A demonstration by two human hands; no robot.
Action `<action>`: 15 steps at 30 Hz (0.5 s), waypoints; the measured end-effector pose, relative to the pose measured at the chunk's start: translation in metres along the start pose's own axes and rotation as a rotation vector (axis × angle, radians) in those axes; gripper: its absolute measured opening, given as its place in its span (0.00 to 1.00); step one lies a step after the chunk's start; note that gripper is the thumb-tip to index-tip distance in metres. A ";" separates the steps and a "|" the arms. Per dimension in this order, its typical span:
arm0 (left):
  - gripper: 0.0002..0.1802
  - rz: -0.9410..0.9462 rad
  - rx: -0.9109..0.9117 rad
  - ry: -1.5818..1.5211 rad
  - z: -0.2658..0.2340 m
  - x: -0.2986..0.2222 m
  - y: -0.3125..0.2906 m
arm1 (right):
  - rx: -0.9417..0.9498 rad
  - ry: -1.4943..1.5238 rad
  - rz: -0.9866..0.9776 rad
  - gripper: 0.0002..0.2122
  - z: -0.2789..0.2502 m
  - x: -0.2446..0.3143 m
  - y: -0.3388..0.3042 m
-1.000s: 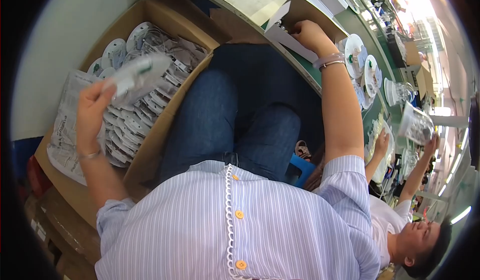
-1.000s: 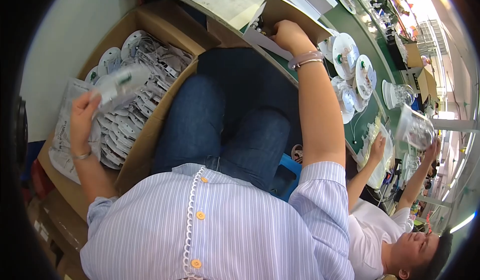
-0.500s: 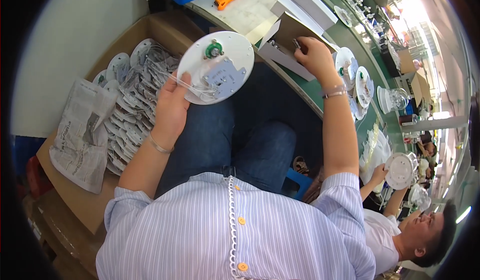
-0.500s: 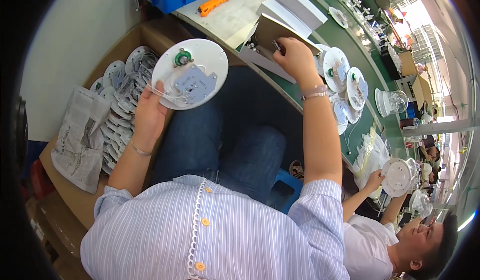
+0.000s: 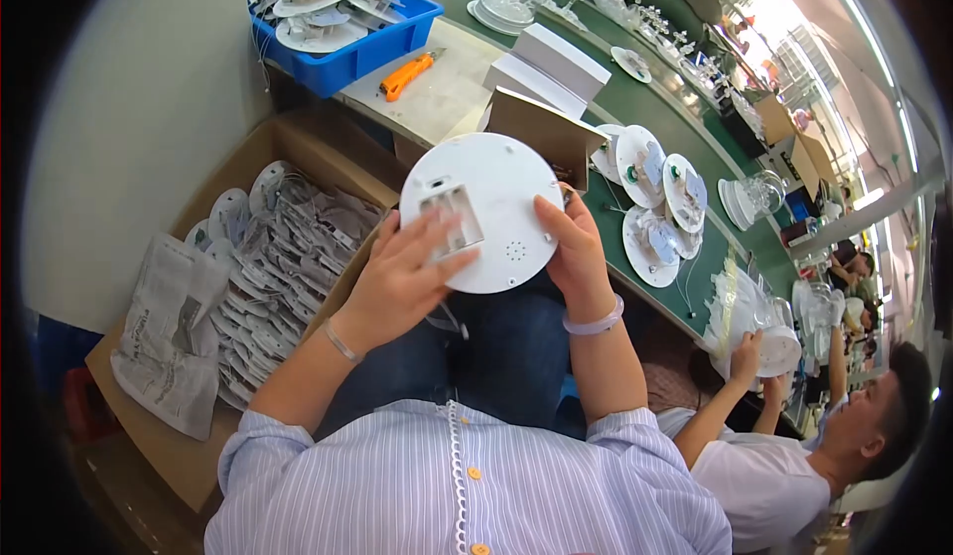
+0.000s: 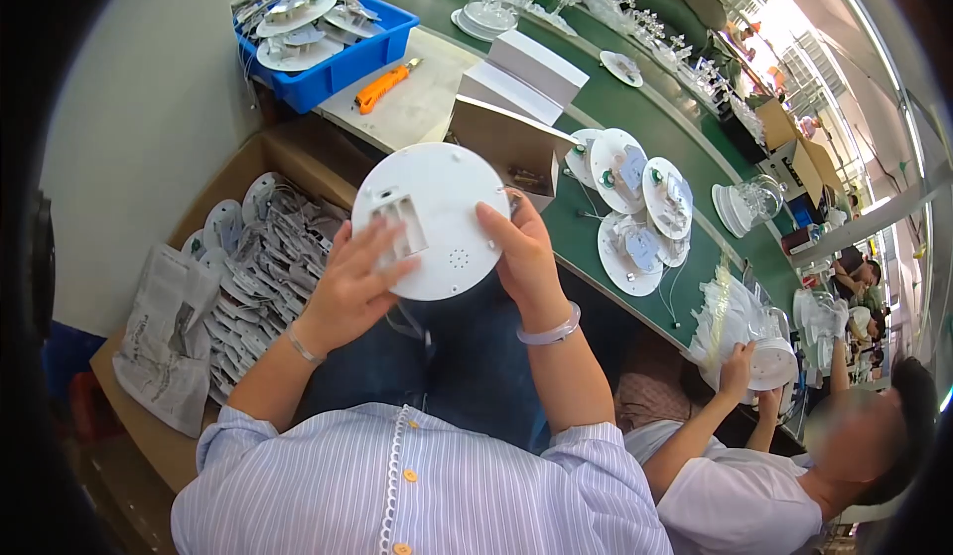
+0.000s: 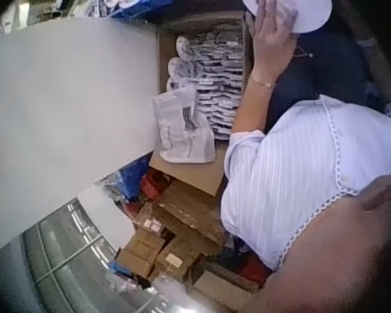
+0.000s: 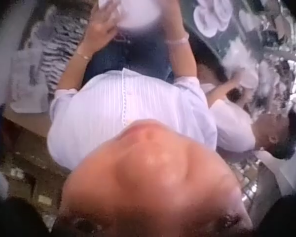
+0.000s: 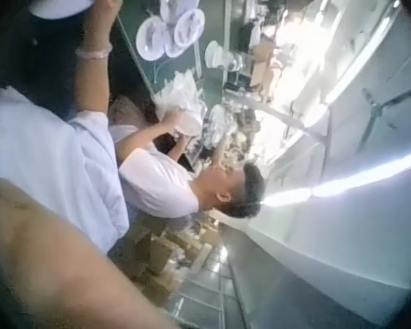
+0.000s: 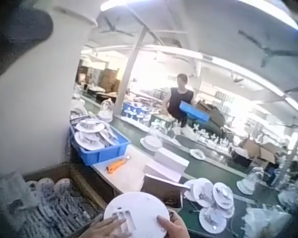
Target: Inserting batteries into lighting fixture bases on an assembly line.
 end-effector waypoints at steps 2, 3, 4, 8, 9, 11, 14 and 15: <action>0.40 -0.037 -0.116 -0.370 0.002 0.007 -0.002 | -0.038 0.008 -0.025 0.14 -0.005 0.009 -0.009; 0.41 -0.122 -0.170 -0.662 0.005 0.010 -0.005 | -0.004 0.015 -0.006 0.15 -0.007 0.011 -0.013; 0.41 -0.210 -0.223 -0.954 0.011 0.012 -0.008 | 0.030 0.023 0.013 0.15 -0.006 0.011 -0.016; 0.26 -0.340 0.057 -2.148 0.045 0.014 -0.009 | 0.103 -0.185 0.107 0.09 -0.005 -0.001 -0.026; 0.26 -0.350 0.062 -2.155 0.046 0.011 -0.008 | 0.058 -0.317 0.048 0.07 -0.010 -0.003 -0.025; 0.20 -0.615 -0.022 -2.132 0.050 0.010 -0.006 | -0.003 -0.675 -0.228 0.09 -0.017 0.006 -0.019; 0.18 -0.635 -0.192 -2.029 0.053 0.009 -0.003 | -0.224 -0.636 -0.295 0.12 -0.019 0.016 -0.026; 0.19 -0.644 -0.223 -1.999 0.054 0.009 -0.002 | -0.258 -0.833 -0.316 0.12 -0.015 0.020 -0.030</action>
Point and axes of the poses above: each hand's wrist, its own y-axis towards the middle knuckle, its own z-axis out of the palm, x = y × z, the point moved 3 cm from there along y, towards the middle knuckle, and after that the axes turned 11 degrees about x, right-handed, at the moved point
